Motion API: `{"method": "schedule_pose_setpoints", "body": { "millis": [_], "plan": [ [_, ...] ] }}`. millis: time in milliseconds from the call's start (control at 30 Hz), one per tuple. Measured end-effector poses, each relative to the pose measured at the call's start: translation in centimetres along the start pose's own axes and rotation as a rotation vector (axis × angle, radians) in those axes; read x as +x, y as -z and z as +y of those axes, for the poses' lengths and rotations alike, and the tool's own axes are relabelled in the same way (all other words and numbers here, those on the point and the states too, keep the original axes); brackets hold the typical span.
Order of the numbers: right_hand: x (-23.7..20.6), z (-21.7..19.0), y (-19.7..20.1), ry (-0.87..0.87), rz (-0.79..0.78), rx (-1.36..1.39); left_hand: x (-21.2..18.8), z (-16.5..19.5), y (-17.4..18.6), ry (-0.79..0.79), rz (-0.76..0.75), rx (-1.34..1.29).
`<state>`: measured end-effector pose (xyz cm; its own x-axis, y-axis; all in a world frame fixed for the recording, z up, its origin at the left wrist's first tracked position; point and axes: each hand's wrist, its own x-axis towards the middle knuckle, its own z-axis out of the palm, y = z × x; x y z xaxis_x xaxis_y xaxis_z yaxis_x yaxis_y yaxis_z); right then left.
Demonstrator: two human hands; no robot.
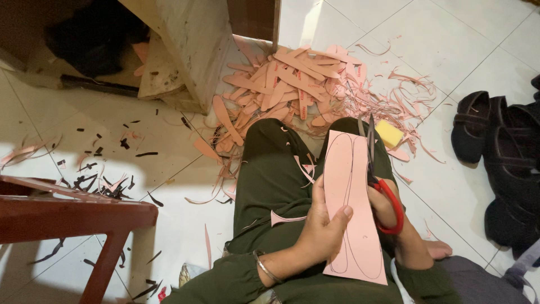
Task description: The person sits on the floor with pink insole material on their lap and cuts along a drawn outline with red-handled scissors, trimming around the insole shape and tossing trimmed scraps onto a pile of similar cut pieces beside them.
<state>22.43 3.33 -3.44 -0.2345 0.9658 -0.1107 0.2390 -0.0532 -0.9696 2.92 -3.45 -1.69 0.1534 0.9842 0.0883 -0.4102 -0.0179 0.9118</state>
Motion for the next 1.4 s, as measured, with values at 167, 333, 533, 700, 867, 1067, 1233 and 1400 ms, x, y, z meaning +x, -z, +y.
{"method": "schedule_pose_setpoints", "body": {
  "millis": [167, 333, 533, 700, 867, 1067, 1233, 1400],
  "plan": [
    [0.7, 3.9, 1.6, -0.053, 0.11, 0.016, 0.7, -0.5, 0.4, 0.006, -0.009, -0.07],
    [1.1, 4.7, 4.0, -0.146, -0.067, 0.529, 2.5, 1.1, 1.8, 0.028, 0.099, -0.295],
    [-2.3, 1.4, 2.5, -0.051, -0.219, 0.291, 4.2, 4.8, 3.7, -0.116, 0.19, -0.317],
    [-5.2, -0.6, -0.2, -0.077, -0.13, 0.219, 4.0, 5.0, 3.2, -0.149, 0.157, -0.289],
    [-5.7, -1.3, -1.8, -0.052, 0.009, 0.285, 2.1, 3.4, 2.6, 0.013, -0.054, -0.223],
    [-6.0, -1.7, -1.7, 0.048, -0.076, 0.129, 2.0, 3.6, 2.6, -0.053, 0.084, -0.315],
    [-6.0, -2.1, -1.9, 0.004, -0.121, -0.032, 1.8, 4.7, 2.4, -0.173, 0.27, -0.323],
    [-5.8, -3.1, -2.6, -0.012, -0.197, -0.154, 1.4, 4.6, 1.6, -0.235, 0.216, -0.377]
  ]
}}
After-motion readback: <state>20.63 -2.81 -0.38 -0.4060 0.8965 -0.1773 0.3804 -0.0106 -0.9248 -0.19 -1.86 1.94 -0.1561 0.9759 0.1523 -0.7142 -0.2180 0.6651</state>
